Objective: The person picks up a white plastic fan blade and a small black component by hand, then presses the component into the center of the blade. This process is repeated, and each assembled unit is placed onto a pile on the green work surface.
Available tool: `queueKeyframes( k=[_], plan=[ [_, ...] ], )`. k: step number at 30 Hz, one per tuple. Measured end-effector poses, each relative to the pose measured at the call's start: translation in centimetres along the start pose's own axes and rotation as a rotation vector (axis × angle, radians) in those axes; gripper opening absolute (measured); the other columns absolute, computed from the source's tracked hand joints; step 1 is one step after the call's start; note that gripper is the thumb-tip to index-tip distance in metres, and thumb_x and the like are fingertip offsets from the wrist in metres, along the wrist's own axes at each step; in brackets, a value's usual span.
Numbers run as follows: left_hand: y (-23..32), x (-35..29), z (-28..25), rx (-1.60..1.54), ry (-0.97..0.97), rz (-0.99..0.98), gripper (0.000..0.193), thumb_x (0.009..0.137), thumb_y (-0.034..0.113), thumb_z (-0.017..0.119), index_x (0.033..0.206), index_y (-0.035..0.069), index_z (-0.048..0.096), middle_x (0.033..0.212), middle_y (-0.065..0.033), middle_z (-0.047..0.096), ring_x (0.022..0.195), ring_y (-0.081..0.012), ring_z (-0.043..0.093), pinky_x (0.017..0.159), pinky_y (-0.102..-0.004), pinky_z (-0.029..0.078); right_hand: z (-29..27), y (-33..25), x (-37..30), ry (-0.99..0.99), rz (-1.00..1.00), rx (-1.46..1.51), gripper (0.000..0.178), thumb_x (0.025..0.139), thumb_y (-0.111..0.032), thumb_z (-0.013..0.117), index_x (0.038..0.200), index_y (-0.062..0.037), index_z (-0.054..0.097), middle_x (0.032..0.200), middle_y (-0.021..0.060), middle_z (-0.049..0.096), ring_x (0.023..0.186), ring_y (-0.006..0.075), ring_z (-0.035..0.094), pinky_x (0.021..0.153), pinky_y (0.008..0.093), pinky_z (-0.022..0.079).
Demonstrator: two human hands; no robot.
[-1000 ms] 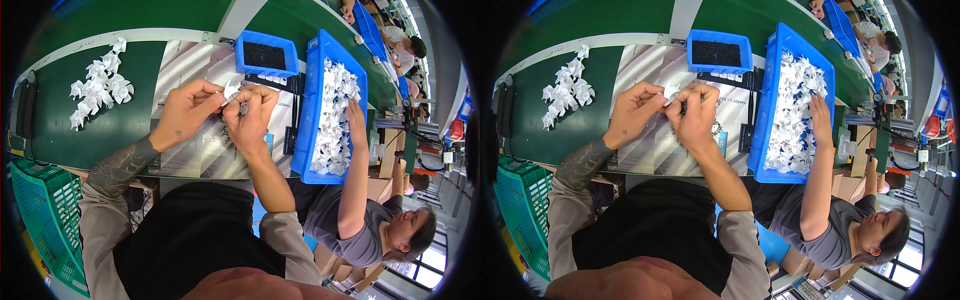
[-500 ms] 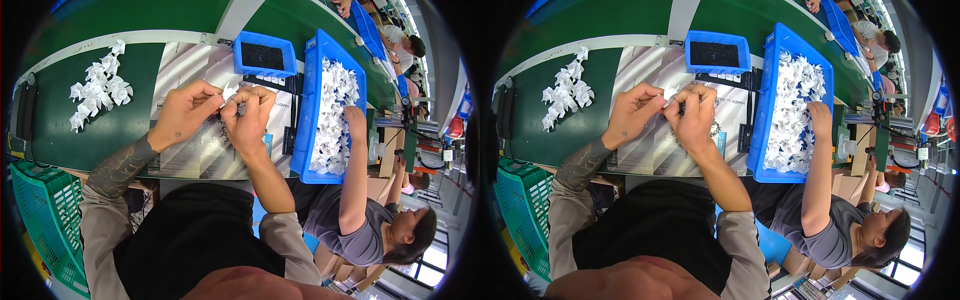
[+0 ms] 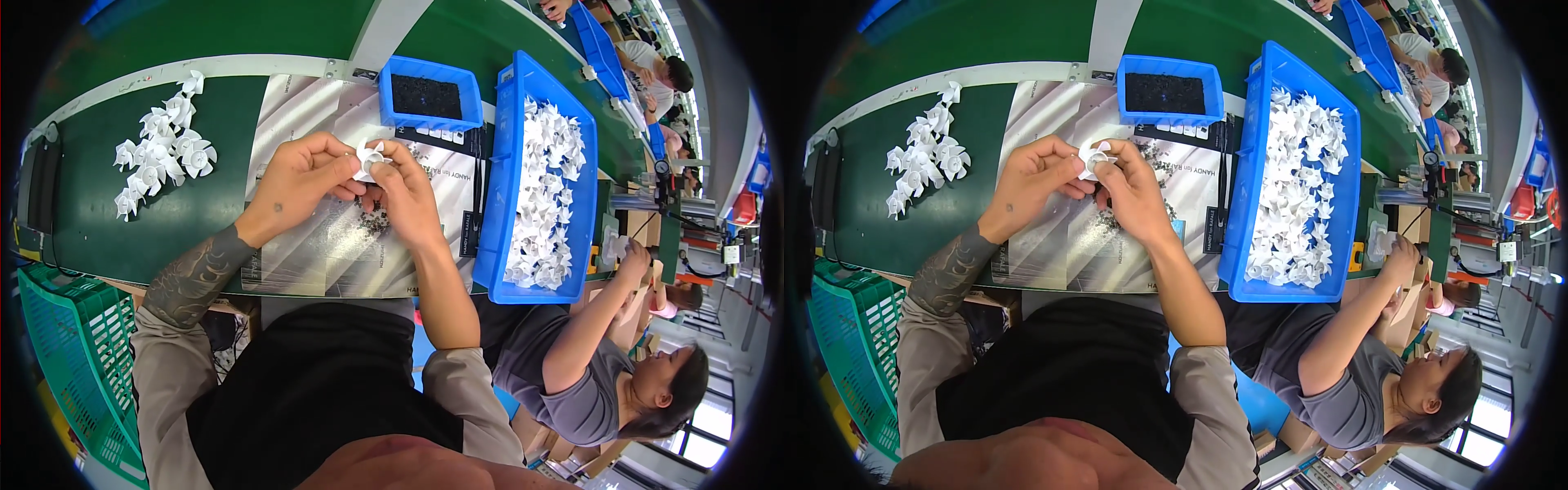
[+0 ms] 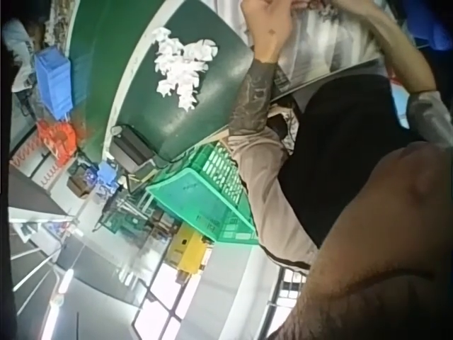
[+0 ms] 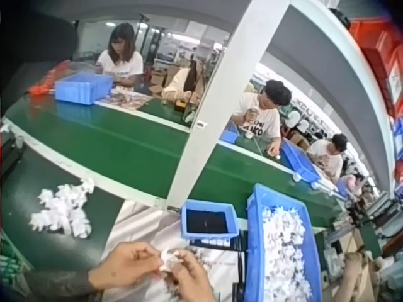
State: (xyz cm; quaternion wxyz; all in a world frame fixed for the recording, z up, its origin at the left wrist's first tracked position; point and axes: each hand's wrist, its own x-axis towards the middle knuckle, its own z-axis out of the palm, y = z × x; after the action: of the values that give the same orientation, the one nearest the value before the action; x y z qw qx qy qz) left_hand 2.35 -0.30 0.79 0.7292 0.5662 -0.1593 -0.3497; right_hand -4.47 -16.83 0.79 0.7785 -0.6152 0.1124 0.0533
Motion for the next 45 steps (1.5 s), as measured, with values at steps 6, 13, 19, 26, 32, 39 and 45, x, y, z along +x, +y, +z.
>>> queueKeyframes(
  k=[6, 13, 19, 26, 32, 39, 45],
  plan=[
    [0.0, 0.3, 0.1, -0.078, 0.076, -0.037, 0.015, 0.093, 0.012, 0.058, 0.1, -0.002, 0.058, 0.092, -0.0112, 0.067, 0.083, -0.0165, 0.068, 0.07, -0.0247, 0.056, 0.4, 1.2, -0.1, 0.291, -0.324, -0.168, 0.025, 0.087, -0.002, 0.059, 0.112, -0.0013, 0.054, 0.09, 0.0044, 0.058, 0.071, 0.0093, 0.057, 0.053, 0.0212, 0.045],
    [-1.1, 0.0, 0.8, 0.057, 0.137, 0.116, 0.014, 0.092, 0.011, 0.059, 0.097, -0.003, 0.059, 0.089, -0.0095, 0.066, 0.079, -0.0133, 0.066, 0.069, -0.0248, 0.054, 0.7, 1.4, 0.0, 0.384, -0.723, -0.697, 0.012, 0.08, 0.0, 0.069, 0.09, -0.0012, 0.065, 0.08, 0.0038, 0.063, 0.063, 0.0078, 0.059, 0.051, 0.0196, 0.045],
    [-1.6, -0.1, 1.1, 0.281, 0.18, 0.213, 0.013, 0.091, 0.01, 0.061, 0.094, -0.003, 0.06, 0.087, -0.0092, 0.067, 0.077, -0.0124, 0.066, 0.067, -0.0238, 0.054, 0.6, 1.4, -0.1, 0.432, -0.81, -1.005, 0.007, 0.081, -0.002, 0.069, 0.087, -0.0006, 0.066, 0.079, 0.005, 0.064, 0.059, 0.0088, 0.06, 0.049, 0.023, 0.046],
    [-1.3, 0.8, 0.9, 0.081, 0.218, 0.059, 0.014, 0.091, 0.01, 0.06, 0.098, -0.002, 0.059, 0.086, -0.0099, 0.067, 0.077, -0.0143, 0.067, 0.066, -0.0242, 0.054, 0.2, 2.1, 0.2, 0.391, -0.692, -0.889, 0.012, 0.083, -0.002, 0.065, 0.095, -0.0021, 0.067, 0.082, 0.0071, 0.065, 0.06, 0.0142, 0.064, 0.048, 0.0255, 0.047],
    [-0.3, 0.9, 1.2, 0.053, 0.211, 0.147, 0.015, 0.092, 0.011, 0.058, 0.1, -0.002, 0.058, 0.085, -0.0097, 0.066, 0.077, -0.0157, 0.067, 0.066, -0.0248, 0.055, -1.1, 1.7, 0.6, 0.554, -0.591, -0.688, 0.017, 0.085, -0.002, 0.062, 0.101, -0.0042, 0.068, 0.083, 0.0085, 0.067, 0.061, 0.0163, 0.064, 0.051, 0.0283, 0.048],
    [4.5, 3.3, 8.6, 0.693, -0.198, 0.434, 0.017, 0.089, 0.004, 0.053, 0.105, 0.002, 0.058, 0.086, -0.0088, 0.064, 0.072, -0.015, 0.063, 0.062, -0.0292, 0.05, -1.8, 2.4, 1.3, 0.63, -0.403, -0.929, 0.018, 0.089, -0.013, 0.059, 0.101, -0.0025, 0.068, 0.082, 0.0091, 0.07, 0.07, 0.0153, 0.064, 0.065, 0.0311, 0.05],
    [7.1, -0.5, 7.6, 1.251, -0.177, 0.597, 0.018, 0.083, 0.013, 0.057, 0.095, 0.0, 0.061, 0.081, -0.0147, 0.064, 0.068, -0.0256, 0.064, 0.06, -0.0352, 0.051, -2.1, 2.1, 0.7, 0.696, -0.475, -0.724, 0.015, 0.088, -0.014, 0.061, 0.094, -0.0026, 0.069, 0.072, 0.0114, 0.068, 0.063, 0.0178, 0.064, 0.061, 0.0317, 0.051]
  ],
)
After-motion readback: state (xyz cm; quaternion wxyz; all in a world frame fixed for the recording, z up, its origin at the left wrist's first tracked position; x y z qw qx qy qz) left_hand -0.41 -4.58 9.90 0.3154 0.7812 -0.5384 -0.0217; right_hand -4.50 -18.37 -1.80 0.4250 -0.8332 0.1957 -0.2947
